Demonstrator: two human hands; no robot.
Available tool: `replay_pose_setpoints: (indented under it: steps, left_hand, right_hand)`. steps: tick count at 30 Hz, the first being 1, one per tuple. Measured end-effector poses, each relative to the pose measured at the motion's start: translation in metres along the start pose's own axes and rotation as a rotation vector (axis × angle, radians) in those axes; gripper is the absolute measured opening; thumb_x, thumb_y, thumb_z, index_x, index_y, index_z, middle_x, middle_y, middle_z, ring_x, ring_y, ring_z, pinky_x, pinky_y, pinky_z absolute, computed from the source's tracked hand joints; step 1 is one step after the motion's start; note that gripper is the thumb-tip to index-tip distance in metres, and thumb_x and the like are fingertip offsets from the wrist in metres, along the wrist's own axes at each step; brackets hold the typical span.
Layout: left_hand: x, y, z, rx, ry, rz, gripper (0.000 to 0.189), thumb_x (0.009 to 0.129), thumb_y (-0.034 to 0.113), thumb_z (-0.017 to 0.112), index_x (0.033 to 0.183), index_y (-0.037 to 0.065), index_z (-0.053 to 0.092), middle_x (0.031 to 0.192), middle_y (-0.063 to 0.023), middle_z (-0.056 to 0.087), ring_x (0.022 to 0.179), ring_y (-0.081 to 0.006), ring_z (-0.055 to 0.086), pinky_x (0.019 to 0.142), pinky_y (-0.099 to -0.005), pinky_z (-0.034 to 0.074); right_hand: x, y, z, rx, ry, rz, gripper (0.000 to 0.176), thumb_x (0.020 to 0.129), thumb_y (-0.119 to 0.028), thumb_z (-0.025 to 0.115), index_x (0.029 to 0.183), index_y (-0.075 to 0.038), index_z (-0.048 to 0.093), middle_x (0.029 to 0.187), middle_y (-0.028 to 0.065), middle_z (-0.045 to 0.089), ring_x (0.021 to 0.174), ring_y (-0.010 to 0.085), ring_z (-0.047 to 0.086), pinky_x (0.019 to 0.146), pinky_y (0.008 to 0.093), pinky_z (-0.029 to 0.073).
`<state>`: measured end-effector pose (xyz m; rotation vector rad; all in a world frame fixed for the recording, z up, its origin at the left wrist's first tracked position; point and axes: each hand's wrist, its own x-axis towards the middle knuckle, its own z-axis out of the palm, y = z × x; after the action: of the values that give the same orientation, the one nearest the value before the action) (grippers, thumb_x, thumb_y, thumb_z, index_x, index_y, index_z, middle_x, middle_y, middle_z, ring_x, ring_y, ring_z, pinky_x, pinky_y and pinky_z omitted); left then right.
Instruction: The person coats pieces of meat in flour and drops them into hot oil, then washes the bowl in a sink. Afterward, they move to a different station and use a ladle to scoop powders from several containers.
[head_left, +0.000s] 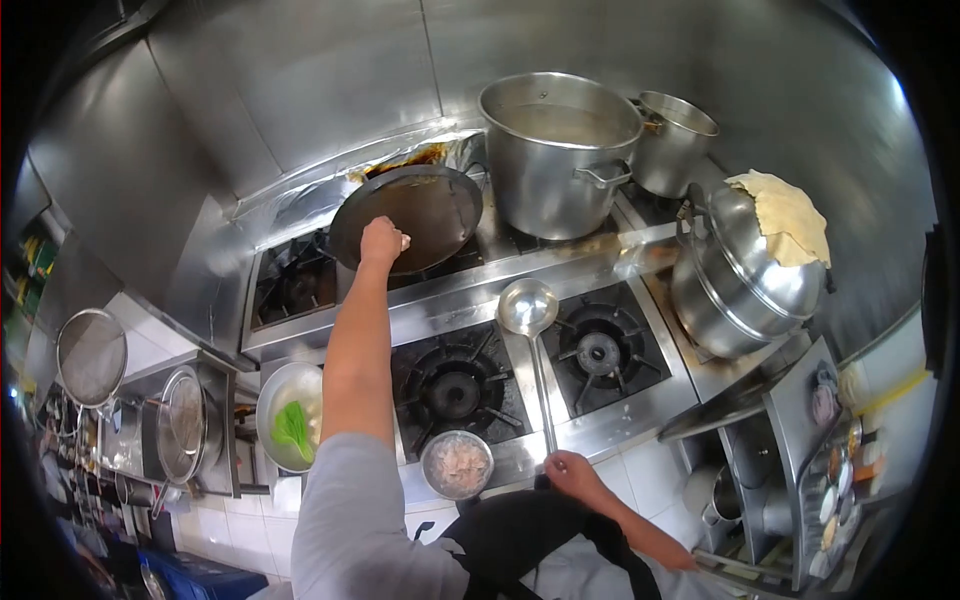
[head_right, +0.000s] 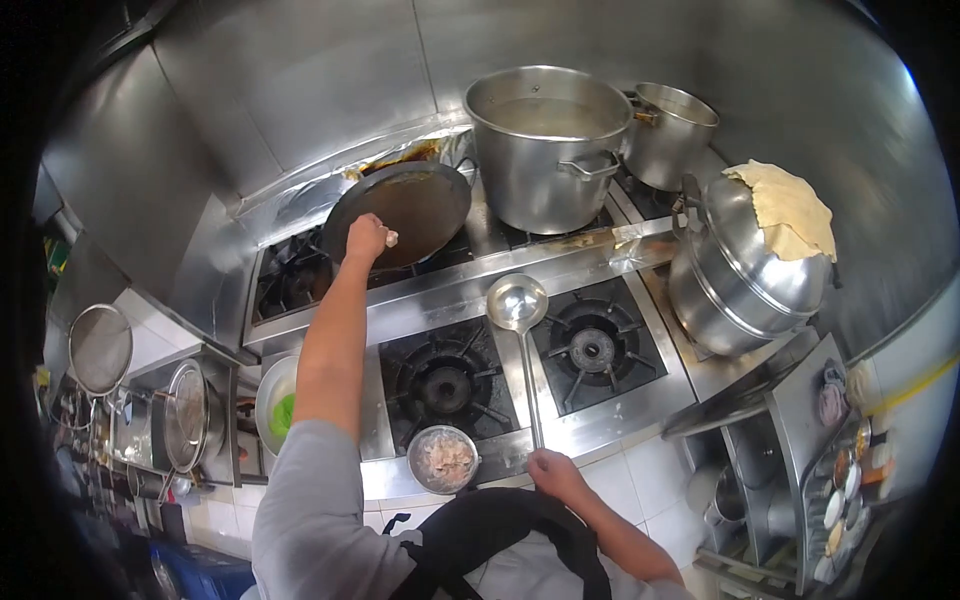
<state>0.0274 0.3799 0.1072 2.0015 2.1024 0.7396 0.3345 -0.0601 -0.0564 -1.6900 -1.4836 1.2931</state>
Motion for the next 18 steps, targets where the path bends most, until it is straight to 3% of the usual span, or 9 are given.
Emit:
replay_pose_setpoints:
  steps: [3,5,9,11,14,18]
  left_hand:
    - [-0.008,-0.012,-0.02,-0.024,0.154,0.059,0.019,0.078,0.015,0.065,0.088,-0.001,0.069,0.099,-0.0247,0.068,0.095,-0.0403,0.065,0.086,-0.046,0.052]
    - [-0.009,-0.02,-0.033,-0.009,0.137,-0.014,0.02,0.078,0.014,0.065,0.089,-0.002,0.069,0.1,-0.0245,0.068,0.096,-0.04,0.065,0.087,-0.046,0.052]
    - [0.003,-0.034,-0.038,0.043,0.061,-0.085,0.021,0.078,0.014,0.063,0.092,-0.002,0.069,0.102,-0.0247,0.068,0.1,-0.0394,0.065,0.088,-0.0455,0.052]
    - [0.017,-0.048,-0.025,0.174,-0.057,-0.057,0.023,0.081,0.014,0.061,0.095,-0.002,0.069,0.107,-0.0266,0.066,0.102,-0.0398,0.064,0.089,-0.0445,0.052]
    - [0.02,-0.048,-0.017,0.121,0.007,0.01,0.024,0.082,0.014,0.059,0.096,-0.003,0.069,0.105,-0.0282,0.065,0.102,-0.04,0.064,0.09,-0.0442,0.051]
    - [-0.021,-0.032,-0.053,-0.181,0.09,0.122,0.018,0.082,0.016,0.061,0.093,0.005,0.069,0.097,-0.0193,0.069,0.094,-0.0354,0.066,0.085,-0.0411,0.052]
  right_hand:
    - [0.02,-0.015,0.003,-0.127,-0.105,0.0,0.024,0.089,-0.026,0.059,0.095,-0.004,0.065,0.084,0.0173,0.068,0.08,0.0332,0.067,0.073,0.0392,0.052]
    - [0.03,-0.029,0.011,-0.161,-0.143,-0.051,0.025,0.089,-0.028,0.057,0.096,-0.005,0.065,0.091,0.0183,0.069,0.089,0.0379,0.066,0.079,0.0418,0.052]
    - [0.055,-0.032,0.026,-0.23,-0.15,-0.3,0.026,0.088,-0.025,0.057,0.097,-0.002,0.067,0.093,0.0168,0.069,0.086,0.0304,0.067,0.077,0.0365,0.052]
    - [0.052,-0.045,0.028,-0.202,-0.141,-0.285,0.026,0.088,-0.025,0.058,0.098,-0.003,0.067,0.097,0.0176,0.069,0.089,0.0334,0.066,0.08,0.0381,0.051]
    - [0.039,-0.045,0.028,-0.178,-0.097,-0.242,0.026,0.089,-0.026,0.057,0.097,-0.003,0.068,0.094,0.0176,0.069,0.086,0.0316,0.067,0.079,0.0382,0.052]
    - [0.016,-0.058,0.017,-0.127,-0.192,-0.023,0.026,0.089,-0.025,0.058,0.097,-0.003,0.068,0.088,0.0178,0.069,0.082,0.0285,0.068,0.076,0.0372,0.052]
